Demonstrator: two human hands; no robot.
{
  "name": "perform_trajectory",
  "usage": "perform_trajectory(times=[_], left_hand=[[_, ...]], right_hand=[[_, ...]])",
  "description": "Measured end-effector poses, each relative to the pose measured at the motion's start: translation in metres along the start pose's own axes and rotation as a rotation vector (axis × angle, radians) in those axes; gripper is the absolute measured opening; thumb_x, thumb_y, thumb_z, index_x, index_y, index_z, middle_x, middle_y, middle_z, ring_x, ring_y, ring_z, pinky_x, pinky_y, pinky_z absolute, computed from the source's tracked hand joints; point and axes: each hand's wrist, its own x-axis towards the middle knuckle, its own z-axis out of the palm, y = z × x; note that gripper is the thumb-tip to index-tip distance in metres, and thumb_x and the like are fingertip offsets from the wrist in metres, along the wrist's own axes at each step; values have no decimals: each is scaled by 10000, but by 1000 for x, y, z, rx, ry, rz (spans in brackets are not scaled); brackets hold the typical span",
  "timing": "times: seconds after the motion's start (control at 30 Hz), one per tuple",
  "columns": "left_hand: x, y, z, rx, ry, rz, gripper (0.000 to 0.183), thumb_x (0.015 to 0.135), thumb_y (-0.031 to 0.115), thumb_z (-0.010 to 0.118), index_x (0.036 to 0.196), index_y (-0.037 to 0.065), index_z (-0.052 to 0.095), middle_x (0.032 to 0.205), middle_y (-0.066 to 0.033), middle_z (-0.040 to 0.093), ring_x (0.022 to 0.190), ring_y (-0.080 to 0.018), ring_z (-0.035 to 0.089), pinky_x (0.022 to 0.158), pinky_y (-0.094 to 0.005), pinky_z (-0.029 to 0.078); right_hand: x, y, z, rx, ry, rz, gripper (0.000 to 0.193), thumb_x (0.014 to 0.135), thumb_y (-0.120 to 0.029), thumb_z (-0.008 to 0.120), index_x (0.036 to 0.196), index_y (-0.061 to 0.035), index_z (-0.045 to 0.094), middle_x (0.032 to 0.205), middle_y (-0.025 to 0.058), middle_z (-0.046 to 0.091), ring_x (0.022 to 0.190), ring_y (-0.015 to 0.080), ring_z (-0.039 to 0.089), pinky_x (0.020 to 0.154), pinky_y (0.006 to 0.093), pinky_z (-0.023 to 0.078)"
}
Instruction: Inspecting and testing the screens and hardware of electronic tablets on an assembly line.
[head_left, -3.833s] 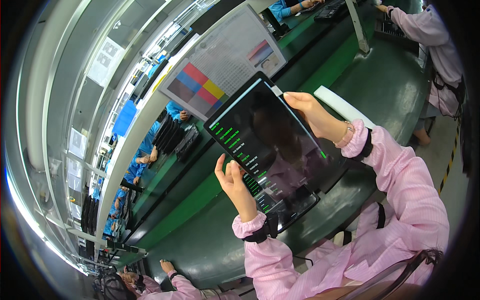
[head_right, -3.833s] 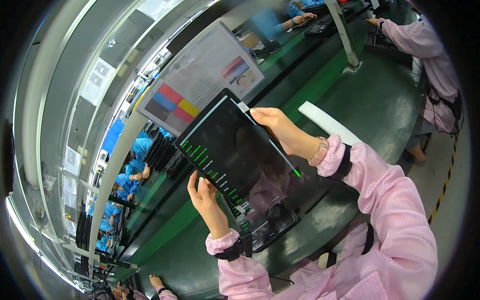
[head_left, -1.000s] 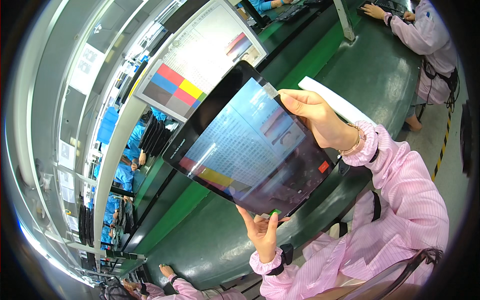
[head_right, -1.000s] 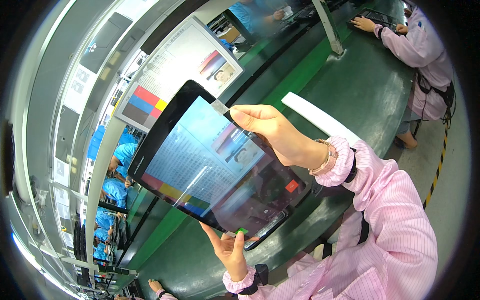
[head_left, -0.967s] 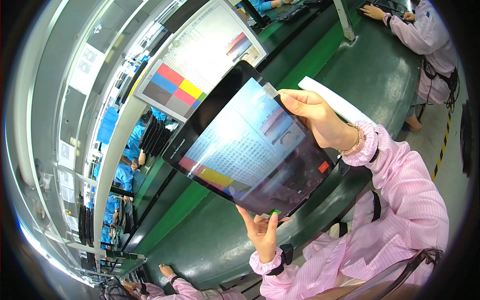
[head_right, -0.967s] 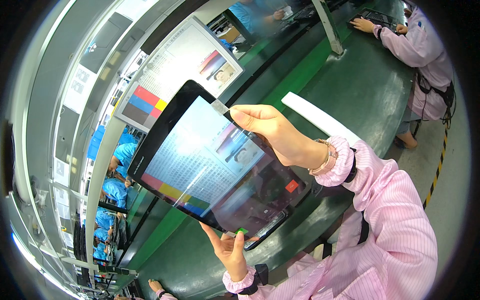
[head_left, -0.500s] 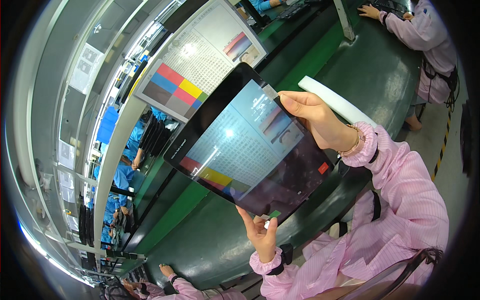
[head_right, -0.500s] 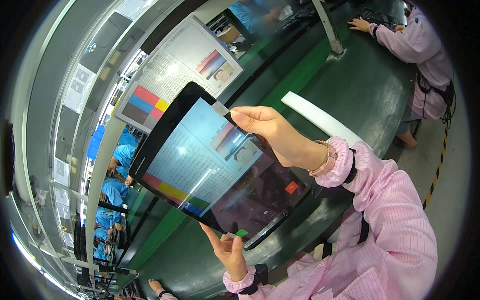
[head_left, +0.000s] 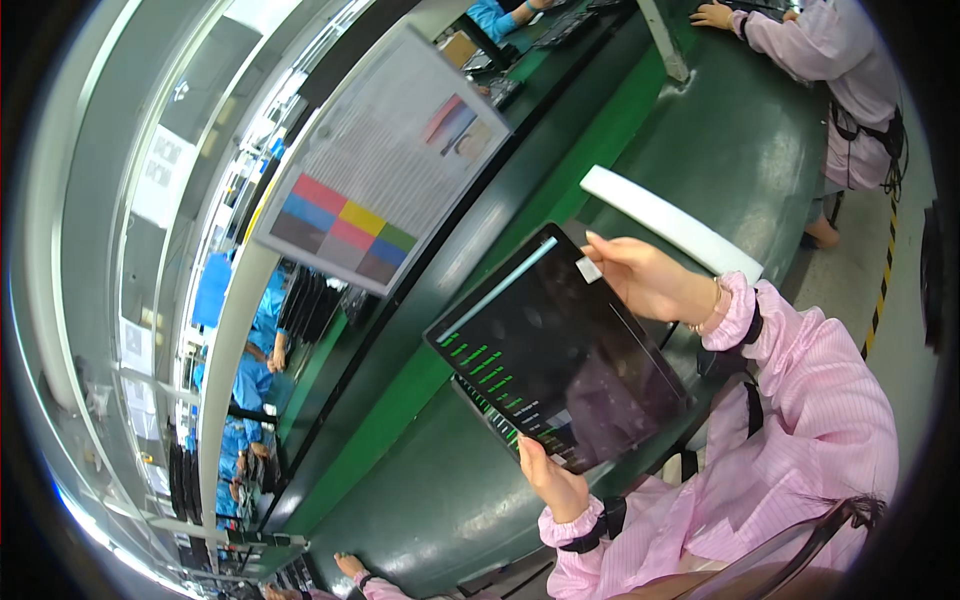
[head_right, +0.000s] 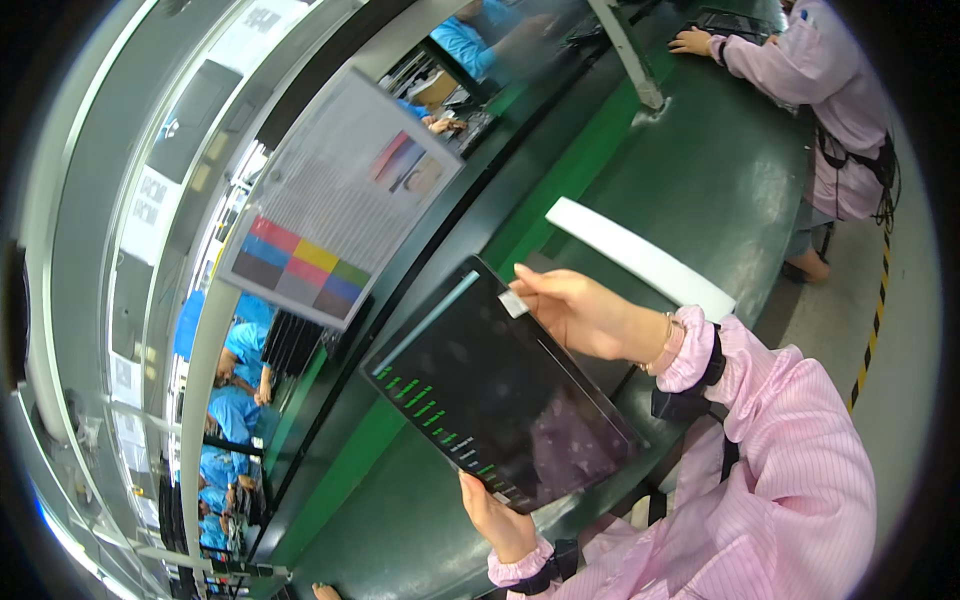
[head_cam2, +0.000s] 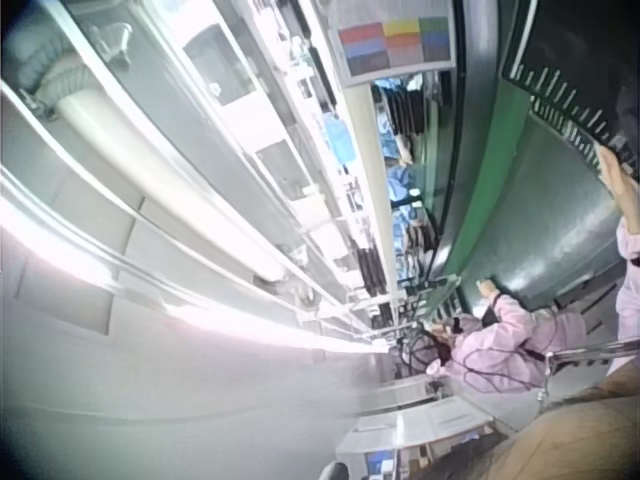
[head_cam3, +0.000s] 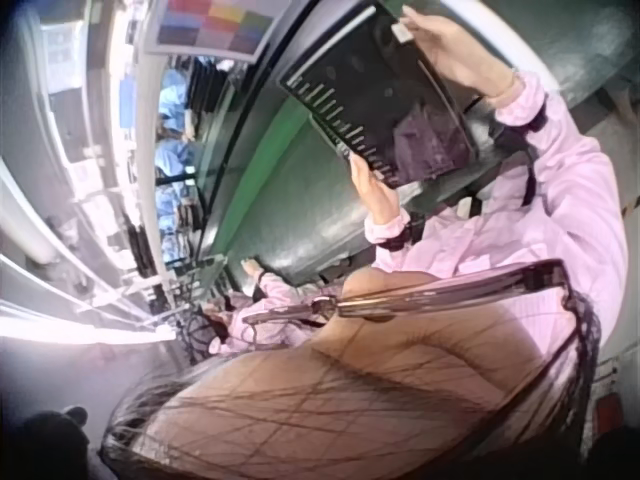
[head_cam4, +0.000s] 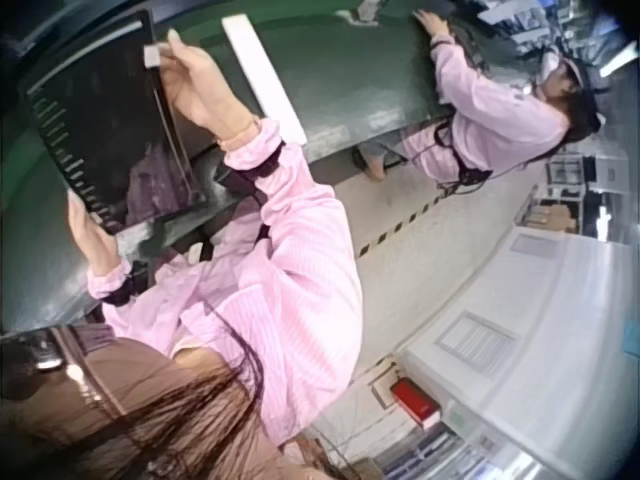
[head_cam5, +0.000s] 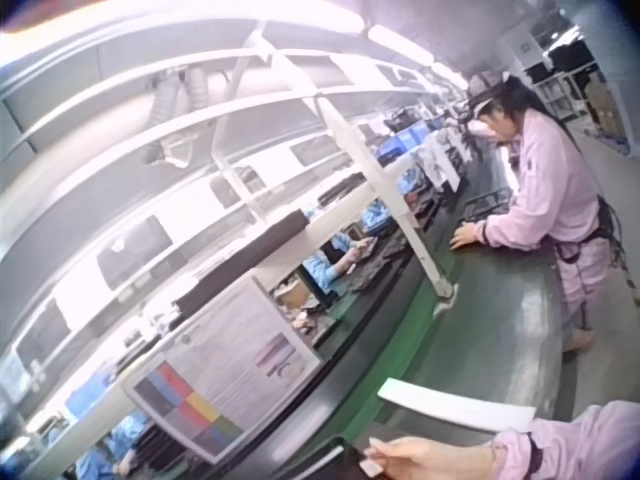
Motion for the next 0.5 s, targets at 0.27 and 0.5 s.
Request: perform_trajectory(times=[0.27, 0.5], left_hand=[[-4, -31, 23, 127, 130, -167, 309, 968, 253, 426, 1181, 41, 501, 1128, -50, 563, 1032, -168, 536, 905, -320, 432], [35, -58, 32, 37, 56, -350, 315, 968, 257, 438, 1163, 27, 531, 1101, -76, 593, 994, -196, 572, 871, -335, 460]], right_hand=[[10, -68, -51, 216, -104, -274, 510, 976, -358, 369, 1290, 42, 408, 1351, 192, 435, 1270, 271, 408, 1038, 369, 334], [-42, -45, -99, -255, 124, -110, 464, 975, -326, 408, 1298, 7, 414, 1298, 174, 491, 1241, 228, 436, 1058, 343, 297]])
